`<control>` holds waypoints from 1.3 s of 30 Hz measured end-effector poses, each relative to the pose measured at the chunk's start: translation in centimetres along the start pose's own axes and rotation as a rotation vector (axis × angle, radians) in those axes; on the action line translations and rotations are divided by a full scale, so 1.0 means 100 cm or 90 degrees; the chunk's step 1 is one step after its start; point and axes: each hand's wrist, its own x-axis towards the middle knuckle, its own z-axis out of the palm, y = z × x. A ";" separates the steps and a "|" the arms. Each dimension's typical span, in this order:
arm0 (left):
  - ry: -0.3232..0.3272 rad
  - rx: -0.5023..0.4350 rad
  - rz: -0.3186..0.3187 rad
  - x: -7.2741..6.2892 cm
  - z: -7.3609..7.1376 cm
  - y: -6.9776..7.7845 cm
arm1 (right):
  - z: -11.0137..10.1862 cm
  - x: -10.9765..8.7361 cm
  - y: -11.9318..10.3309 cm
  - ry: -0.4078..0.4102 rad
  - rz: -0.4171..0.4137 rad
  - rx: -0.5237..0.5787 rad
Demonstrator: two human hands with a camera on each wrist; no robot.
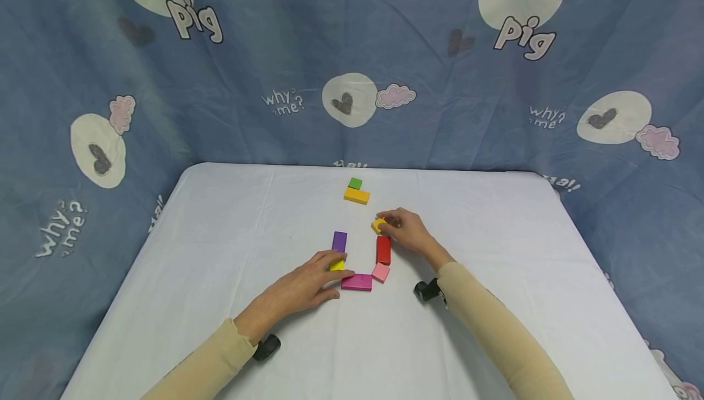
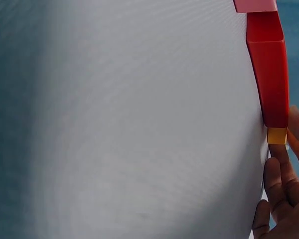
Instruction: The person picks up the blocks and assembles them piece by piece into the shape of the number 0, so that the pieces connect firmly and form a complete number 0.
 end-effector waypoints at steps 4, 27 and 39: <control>-0.003 -0.006 -0.005 0.000 0.000 0.000 | 0.000 0.000 0.000 -0.006 0.001 0.001; -0.004 -0.013 -0.018 0.000 0.002 -0.002 | -0.001 -0.004 0.000 -0.012 -0.005 -0.009; -0.004 -0.010 -0.016 0.000 0.002 -0.002 | 0.000 -0.006 0.001 -0.009 -0.007 -0.002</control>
